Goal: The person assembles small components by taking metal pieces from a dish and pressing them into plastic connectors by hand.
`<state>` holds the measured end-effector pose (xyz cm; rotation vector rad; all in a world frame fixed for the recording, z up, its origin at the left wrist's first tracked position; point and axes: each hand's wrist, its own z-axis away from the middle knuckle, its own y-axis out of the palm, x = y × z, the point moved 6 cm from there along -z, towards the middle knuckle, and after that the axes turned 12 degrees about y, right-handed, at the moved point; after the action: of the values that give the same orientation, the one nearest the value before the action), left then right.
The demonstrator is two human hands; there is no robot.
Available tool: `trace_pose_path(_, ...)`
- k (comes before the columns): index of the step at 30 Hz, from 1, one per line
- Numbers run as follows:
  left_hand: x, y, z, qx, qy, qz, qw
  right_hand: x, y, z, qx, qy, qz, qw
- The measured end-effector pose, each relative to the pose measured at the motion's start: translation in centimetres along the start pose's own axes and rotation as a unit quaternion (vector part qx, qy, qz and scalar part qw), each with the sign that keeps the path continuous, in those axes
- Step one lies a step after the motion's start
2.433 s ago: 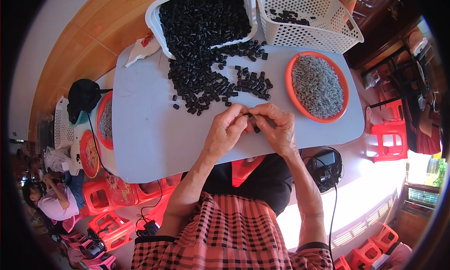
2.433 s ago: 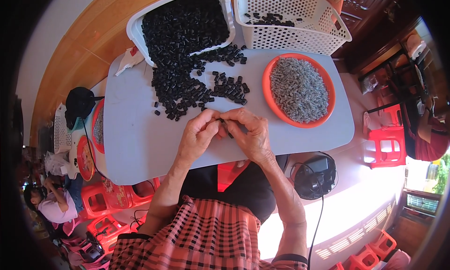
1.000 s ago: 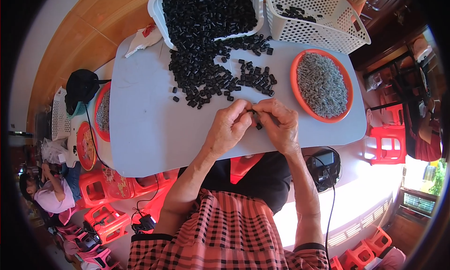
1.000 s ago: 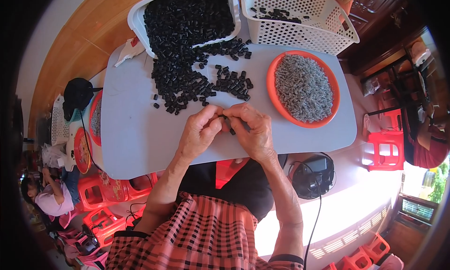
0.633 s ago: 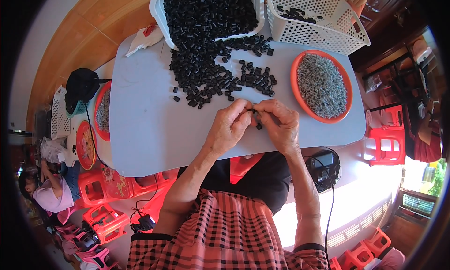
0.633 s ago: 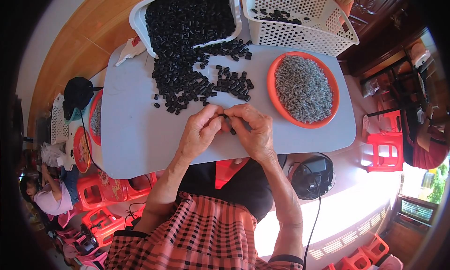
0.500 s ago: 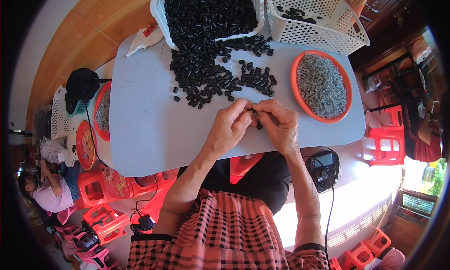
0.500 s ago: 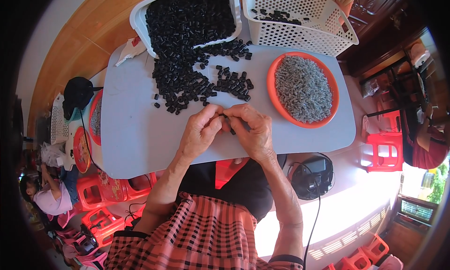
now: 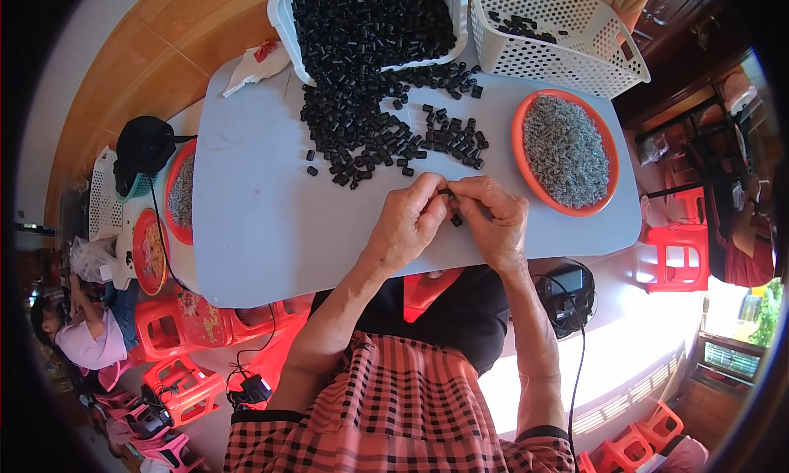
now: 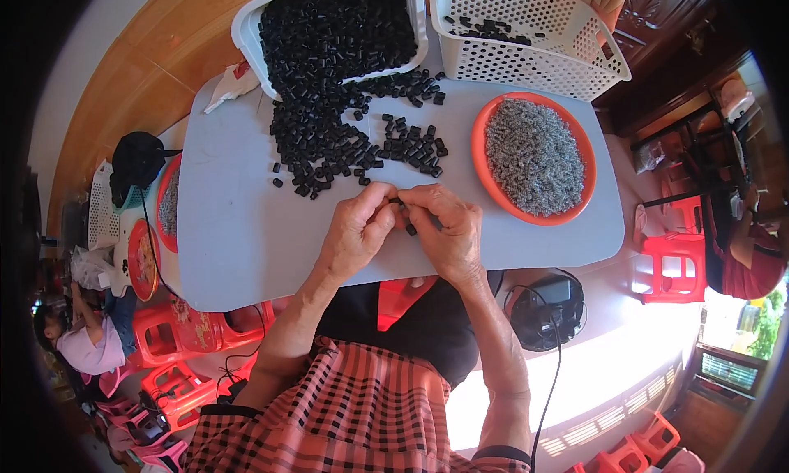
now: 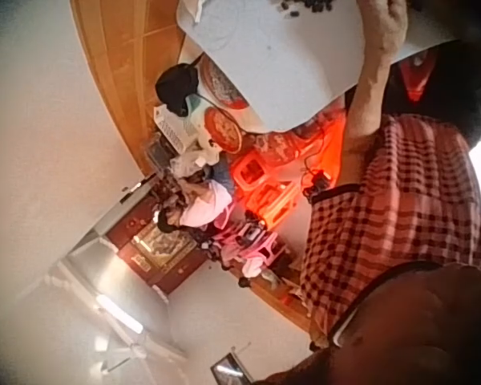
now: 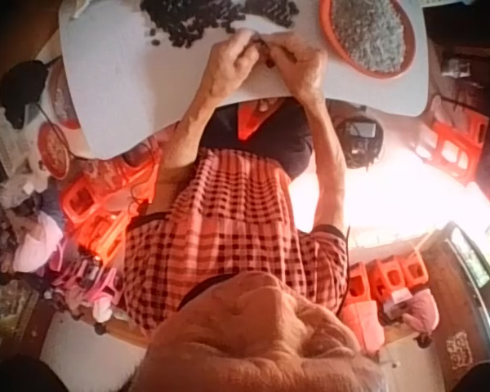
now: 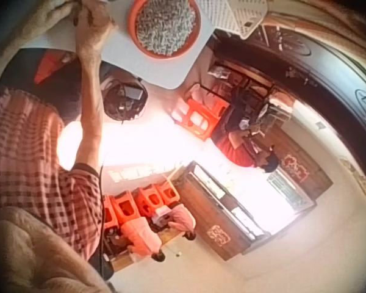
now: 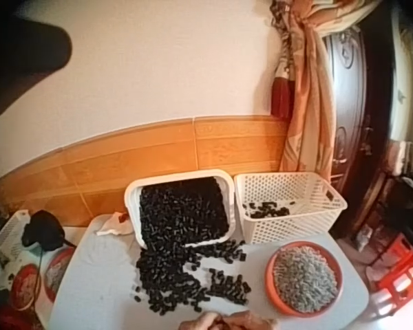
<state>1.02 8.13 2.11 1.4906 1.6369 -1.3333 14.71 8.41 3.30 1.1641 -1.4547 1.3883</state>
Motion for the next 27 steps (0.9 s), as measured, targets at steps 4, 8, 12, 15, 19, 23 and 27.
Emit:
trace_pose_path(4, -0.1, 0.1, 0.0, -0.003, -0.022, -0.016, 1.0, 0.4, 0.0, 0.1, -0.019, -0.038, 0.038, 0.998)
trace_pose_path(8, 0.0, 0.0, 0.1, -0.007, -0.014, -0.018, 1.0, 0.6, 0.3, 0.3, -0.038, -0.078, 0.072, 0.994)
trace_pose_path(12, -0.1, 0.1, -0.2, 0.007, 0.001, -0.041, 0.999, -0.9, 0.0, -0.2, -0.003, -0.005, -0.005, 1.0)
trace_pose_path(15, -0.3, 0.1, -0.3, -0.007, 0.004, -0.003, 1.0, -1.4, 0.2, -0.2, 0.011, 0.011, -0.071, 0.997)
trace_pose_path(19, 0.0, 0.2, -0.2, -0.019, 0.003, -0.008, 1.0, -0.9, 0.3, -0.1, 0.0, 0.007, -0.027, 1.0)
trace_pose_path(23, -0.3, 0.1, -0.2, -0.035, 0.0, -0.003, 0.999, 0.4, 0.4, 0.1, -0.038, -0.074, 0.072, 0.994)
trace_pose_path(27, -0.2, 0.2, 0.1, -0.031, 0.015, -0.012, 0.999, 0.7, 0.3, 0.4, -0.05, -0.095, 0.1, 0.989)
